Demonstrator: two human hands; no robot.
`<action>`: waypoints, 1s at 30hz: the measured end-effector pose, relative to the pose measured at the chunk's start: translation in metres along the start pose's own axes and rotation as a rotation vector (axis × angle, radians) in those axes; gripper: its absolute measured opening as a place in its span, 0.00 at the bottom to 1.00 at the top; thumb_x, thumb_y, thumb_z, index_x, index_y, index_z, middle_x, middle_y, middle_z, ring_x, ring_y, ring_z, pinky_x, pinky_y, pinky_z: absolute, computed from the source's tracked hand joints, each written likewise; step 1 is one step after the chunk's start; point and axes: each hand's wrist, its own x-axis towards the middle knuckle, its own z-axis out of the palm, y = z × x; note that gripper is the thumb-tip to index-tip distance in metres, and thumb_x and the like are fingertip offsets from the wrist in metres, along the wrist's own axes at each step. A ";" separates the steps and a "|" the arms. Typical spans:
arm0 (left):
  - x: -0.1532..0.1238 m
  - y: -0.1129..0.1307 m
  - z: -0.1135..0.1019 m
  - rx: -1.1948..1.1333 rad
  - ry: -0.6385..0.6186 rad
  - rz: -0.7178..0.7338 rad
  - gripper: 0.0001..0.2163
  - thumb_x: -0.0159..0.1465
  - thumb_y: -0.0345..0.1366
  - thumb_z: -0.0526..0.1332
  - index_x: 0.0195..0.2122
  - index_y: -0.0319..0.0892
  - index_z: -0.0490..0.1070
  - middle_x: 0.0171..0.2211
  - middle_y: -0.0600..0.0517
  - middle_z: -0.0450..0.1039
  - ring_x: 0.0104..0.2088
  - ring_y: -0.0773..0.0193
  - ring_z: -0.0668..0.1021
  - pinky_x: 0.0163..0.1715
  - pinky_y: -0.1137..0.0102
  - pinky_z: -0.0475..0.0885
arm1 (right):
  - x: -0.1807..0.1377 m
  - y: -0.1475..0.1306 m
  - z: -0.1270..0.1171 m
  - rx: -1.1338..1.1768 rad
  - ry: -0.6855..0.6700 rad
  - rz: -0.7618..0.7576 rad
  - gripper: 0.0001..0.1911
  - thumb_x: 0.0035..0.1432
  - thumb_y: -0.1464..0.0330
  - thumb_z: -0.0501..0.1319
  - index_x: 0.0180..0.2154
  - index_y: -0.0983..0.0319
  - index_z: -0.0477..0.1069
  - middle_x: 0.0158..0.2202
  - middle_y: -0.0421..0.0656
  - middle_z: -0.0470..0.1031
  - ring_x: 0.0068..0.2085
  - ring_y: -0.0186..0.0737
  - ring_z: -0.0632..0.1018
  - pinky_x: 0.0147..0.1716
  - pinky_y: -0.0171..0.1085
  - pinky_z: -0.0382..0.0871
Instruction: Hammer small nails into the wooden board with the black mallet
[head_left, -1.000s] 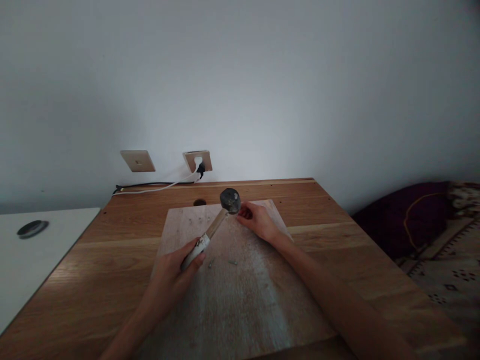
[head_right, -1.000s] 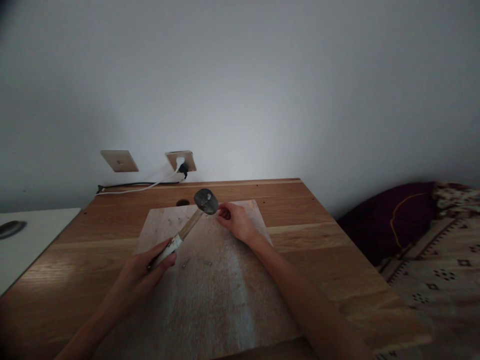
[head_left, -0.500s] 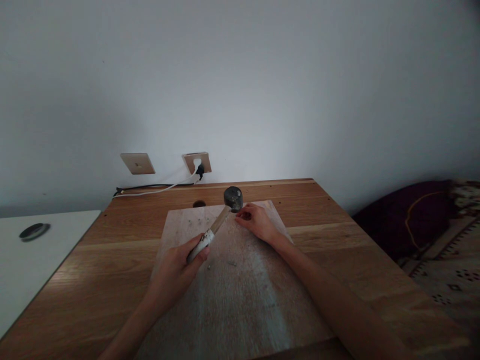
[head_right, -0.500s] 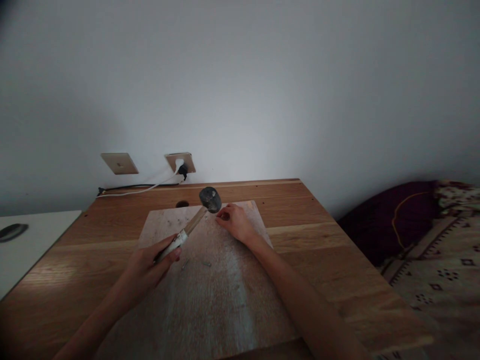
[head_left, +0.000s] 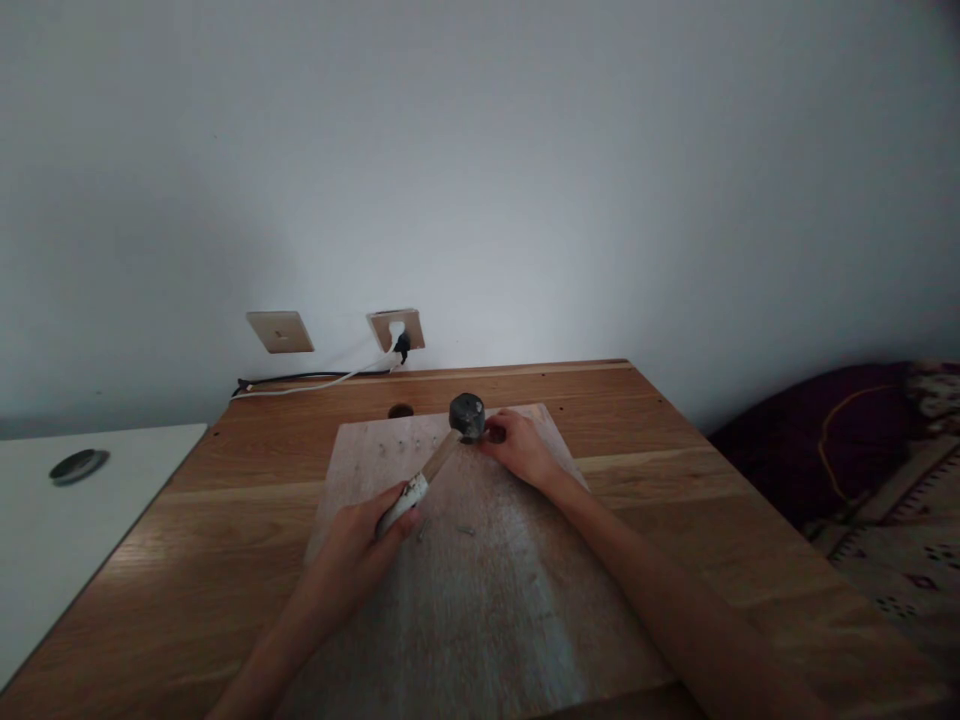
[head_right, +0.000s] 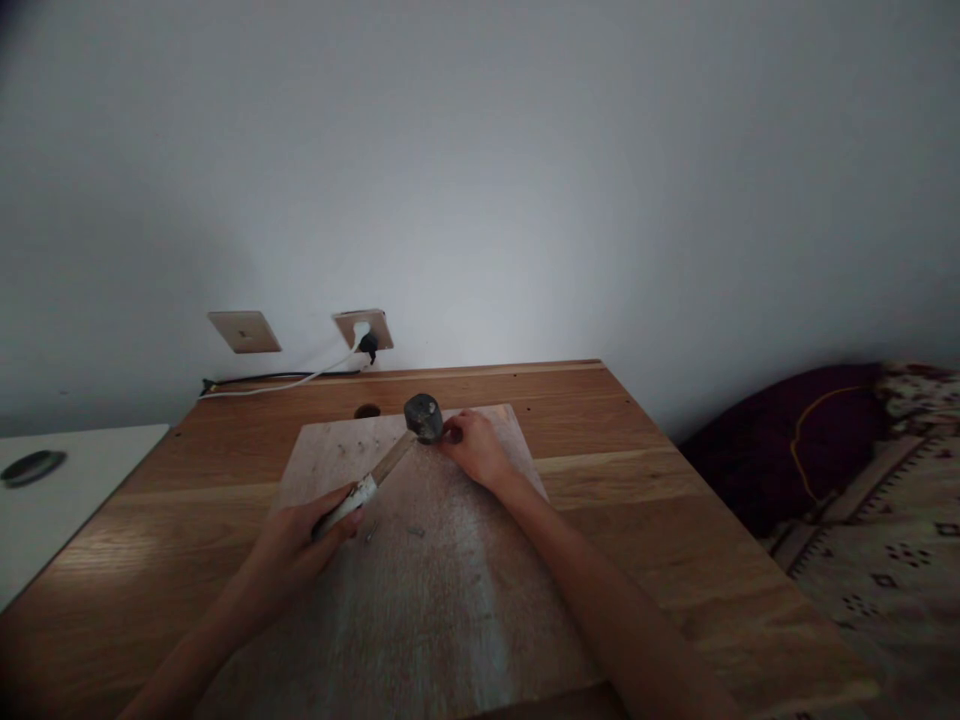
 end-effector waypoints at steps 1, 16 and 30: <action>0.000 0.001 0.001 -0.005 -0.001 0.006 0.20 0.66 0.49 0.55 0.48 0.44 0.80 0.36 0.50 0.83 0.35 0.56 0.81 0.39 0.67 0.74 | 0.000 0.000 0.000 0.001 0.005 0.004 0.02 0.52 0.73 0.70 0.31 0.62 0.82 0.30 0.42 0.78 0.32 0.38 0.77 0.33 0.34 0.66; -0.001 0.004 -0.003 0.022 0.038 -0.010 0.23 0.68 0.51 0.53 0.52 0.42 0.78 0.25 0.52 0.77 0.27 0.59 0.77 0.32 0.70 0.72 | -0.006 -0.008 0.004 0.193 0.038 0.039 0.27 0.54 0.76 0.69 0.55 0.60 0.69 0.37 0.42 0.83 0.37 0.40 0.80 0.39 0.37 0.71; 0.005 0.004 0.007 0.018 0.022 0.018 0.21 0.67 0.49 0.54 0.50 0.43 0.79 0.33 0.50 0.83 0.33 0.55 0.82 0.39 0.66 0.75 | -0.006 -0.004 0.007 0.201 0.059 0.044 0.29 0.53 0.75 0.71 0.56 0.60 0.69 0.36 0.42 0.82 0.36 0.41 0.81 0.36 0.36 0.72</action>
